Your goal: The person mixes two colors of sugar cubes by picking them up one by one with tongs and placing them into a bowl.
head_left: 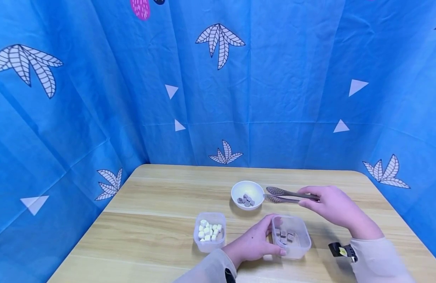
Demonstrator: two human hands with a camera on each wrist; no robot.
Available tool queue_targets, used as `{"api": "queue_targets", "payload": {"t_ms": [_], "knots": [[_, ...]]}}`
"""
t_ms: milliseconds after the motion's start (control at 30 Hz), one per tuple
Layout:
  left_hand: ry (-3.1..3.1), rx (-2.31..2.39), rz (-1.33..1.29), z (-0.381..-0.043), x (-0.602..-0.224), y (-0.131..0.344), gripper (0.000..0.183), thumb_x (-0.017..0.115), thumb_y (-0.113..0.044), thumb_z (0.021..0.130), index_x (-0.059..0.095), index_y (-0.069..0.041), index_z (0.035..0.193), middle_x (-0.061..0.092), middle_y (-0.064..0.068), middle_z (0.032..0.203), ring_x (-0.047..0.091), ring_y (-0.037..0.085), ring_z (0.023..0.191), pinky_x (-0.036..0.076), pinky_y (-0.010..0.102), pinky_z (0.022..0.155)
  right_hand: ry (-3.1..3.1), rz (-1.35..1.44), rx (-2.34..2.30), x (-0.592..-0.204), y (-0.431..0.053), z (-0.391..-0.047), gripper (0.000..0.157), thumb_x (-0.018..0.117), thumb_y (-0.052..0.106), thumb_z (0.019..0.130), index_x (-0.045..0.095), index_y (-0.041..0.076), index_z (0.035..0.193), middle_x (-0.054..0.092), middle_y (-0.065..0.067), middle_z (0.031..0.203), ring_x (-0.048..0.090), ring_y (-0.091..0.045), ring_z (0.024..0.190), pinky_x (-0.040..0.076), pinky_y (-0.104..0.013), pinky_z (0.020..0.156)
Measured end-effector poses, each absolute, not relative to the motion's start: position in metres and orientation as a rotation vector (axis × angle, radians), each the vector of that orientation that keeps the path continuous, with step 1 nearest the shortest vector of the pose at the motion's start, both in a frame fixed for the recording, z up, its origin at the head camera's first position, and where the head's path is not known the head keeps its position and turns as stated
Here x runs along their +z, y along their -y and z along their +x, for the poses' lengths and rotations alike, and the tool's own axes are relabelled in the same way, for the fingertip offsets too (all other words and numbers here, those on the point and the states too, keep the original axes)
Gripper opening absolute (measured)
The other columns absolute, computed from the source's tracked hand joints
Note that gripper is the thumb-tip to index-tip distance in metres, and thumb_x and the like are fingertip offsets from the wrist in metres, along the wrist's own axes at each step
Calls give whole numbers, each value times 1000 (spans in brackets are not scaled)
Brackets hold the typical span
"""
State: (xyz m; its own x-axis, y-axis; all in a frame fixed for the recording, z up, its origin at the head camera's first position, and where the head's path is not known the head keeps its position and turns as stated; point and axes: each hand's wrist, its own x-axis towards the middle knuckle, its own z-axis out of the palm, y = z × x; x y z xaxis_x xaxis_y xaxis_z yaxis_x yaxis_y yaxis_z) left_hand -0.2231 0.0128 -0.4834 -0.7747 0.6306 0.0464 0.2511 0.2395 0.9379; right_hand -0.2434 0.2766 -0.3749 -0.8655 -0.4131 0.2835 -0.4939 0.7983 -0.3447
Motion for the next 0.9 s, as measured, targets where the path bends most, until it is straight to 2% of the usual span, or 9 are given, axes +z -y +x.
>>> {"api": "queue_targets", "payload": {"t_ms": [200, 333, 667, 767, 900], "knots": [[-2175, 1544, 793, -222, -482, -13, 85, 88, -25, 77, 40, -30, 147, 50, -12, 145, 48, 10, 133, 32, 32, 116, 2820, 725, 684, -363, -293, -236, 30, 73, 36, 93, 74, 18, 118, 70, 11, 94, 59, -2, 76, 53, -31, 68], [-2190, 1540, 796, -222, -481, -13, 85, 88, -24, 77, 41, -29, 147, 50, -11, 146, 48, 11, 133, 32, 32, 116, 2852, 745, 723, -354, -301, -230, 27, 72, 34, 94, 74, 19, 117, 64, 18, 87, 54, -2, 72, 49, -27, 64], [-2202, 1538, 810, -221, -480, -13, 85, 88, -23, 76, 41, -28, 146, 50, -12, 145, 47, 10, 134, 32, 30, 116, 2883, 930, 729, -340, -315, -218, 22, 72, 32, 94, 74, 22, 114, 71, 13, 105, 59, 1, 84, 53, -26, 68], [-2185, 1550, 825, -222, -481, -14, 84, 88, -20, 76, 41, -30, 145, 52, -14, 142, 48, 9, 133, 30, 31, 117, 2918, 961, 714, -338, -315, -217, 21, 72, 33, 94, 75, 23, 113, 70, 15, 100, 57, 1, 78, 49, -25, 64], [-2162, 1567, 829, -223, -482, -15, 85, 88, -19, 76, 41, -30, 145, 54, -16, 139, 48, 7, 132, 29, 32, 118, 2957, 966, 640, -340, -311, -218, 20, 73, 37, 93, 75, 27, 109, 68, 19, 97, 56, 3, 77, 49, -25, 65]]}}
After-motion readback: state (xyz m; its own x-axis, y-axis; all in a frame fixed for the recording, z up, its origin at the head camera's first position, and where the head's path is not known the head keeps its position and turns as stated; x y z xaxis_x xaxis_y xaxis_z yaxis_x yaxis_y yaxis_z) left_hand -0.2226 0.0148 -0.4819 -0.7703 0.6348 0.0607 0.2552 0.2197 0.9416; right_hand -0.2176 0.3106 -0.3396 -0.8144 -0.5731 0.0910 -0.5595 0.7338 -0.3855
